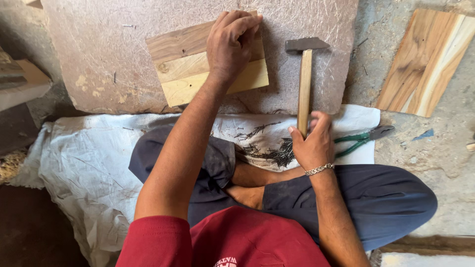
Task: The person sits on the floor and assembles a small wooden box by hammering nails into pre-drilled holes in wooden planks. They repeatedly pick up nails, position them, and strike them with a hammer to join the pieces. The person also handles a completed wooden frame and a larger wooden panel, inspecting them briefly.
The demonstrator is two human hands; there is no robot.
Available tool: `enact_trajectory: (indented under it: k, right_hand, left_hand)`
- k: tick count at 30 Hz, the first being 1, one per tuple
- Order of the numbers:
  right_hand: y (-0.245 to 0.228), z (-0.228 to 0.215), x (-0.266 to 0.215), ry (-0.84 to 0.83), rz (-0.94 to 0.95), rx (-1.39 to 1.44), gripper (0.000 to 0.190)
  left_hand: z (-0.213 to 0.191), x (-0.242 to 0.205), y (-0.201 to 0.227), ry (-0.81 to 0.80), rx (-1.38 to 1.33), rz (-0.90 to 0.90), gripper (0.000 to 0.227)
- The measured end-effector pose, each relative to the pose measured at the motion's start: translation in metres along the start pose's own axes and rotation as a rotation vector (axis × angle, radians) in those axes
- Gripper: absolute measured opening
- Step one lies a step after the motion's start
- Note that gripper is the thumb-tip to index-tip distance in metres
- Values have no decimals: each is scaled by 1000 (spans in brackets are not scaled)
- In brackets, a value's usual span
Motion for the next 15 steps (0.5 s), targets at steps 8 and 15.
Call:
enact_trajectory:
  k: [8, 15]
  right_hand:
    - [-6, -11, -6, -452, 643, 1187, 63]
    - [-46, -42, 2, 54, -232, 432, 69]
  left_hand:
    - [3, -12, -8, -2, -22, -125, 53]
    - [0, -11, -8, 22, -106, -155, 72]
Point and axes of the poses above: each hand's wrist, its own x-axis towards the middle knuckle, its own z-axis out of the palm, y = z × x, the point moved 1 cm from there along x, towards the middle knuckle, and after that the axes turned 11 degrees about y, right-handed, at the moved point
